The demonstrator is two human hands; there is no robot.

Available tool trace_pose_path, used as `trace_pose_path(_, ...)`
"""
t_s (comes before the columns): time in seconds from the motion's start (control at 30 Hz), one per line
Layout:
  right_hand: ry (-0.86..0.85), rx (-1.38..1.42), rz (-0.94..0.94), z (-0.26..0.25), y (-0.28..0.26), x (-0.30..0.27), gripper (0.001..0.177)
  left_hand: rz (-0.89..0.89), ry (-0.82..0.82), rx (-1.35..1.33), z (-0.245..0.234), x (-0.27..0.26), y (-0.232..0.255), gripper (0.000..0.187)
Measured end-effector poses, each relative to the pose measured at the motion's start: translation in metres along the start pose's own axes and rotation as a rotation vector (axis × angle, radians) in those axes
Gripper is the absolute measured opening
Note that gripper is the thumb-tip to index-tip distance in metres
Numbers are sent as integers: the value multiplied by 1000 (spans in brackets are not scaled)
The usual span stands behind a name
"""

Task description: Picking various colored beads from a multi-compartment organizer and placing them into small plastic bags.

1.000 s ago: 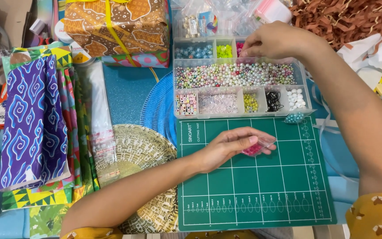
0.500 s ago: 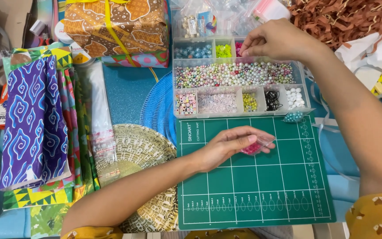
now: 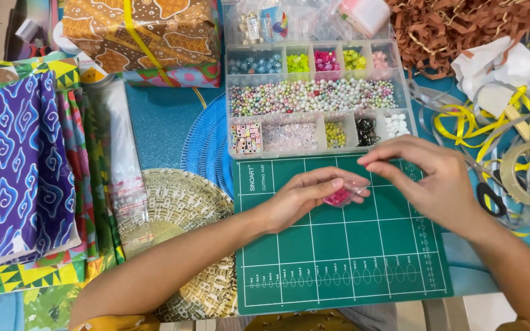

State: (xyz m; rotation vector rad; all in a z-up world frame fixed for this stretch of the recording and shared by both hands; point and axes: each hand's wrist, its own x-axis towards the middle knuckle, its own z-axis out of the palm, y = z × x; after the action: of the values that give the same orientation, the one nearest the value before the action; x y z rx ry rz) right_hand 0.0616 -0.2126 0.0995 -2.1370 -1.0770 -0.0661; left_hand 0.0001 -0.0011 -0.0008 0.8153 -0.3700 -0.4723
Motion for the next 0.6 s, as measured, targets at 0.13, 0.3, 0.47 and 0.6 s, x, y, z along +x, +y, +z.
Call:
trace_pose_path(0.13, 136, 10, 47, 10, 11, -23, 8, 7, -3, 50, 4, -1, 6, 35)
trace_pose_path(0.3, 168, -8, -119, 18, 7, -29, 10, 76, -4, 84, 9, -2, 7, 32)
trace_pose_path(0.47, 167, -46, -211, 18, 8, -32, 13, 67, -5, 101, 8, -2, 6, 32)
trace_pose_path(0.6, 151, -39, -240, 20, 11, -36, 13, 67, -8, 101, 7, -1, 5, 31)
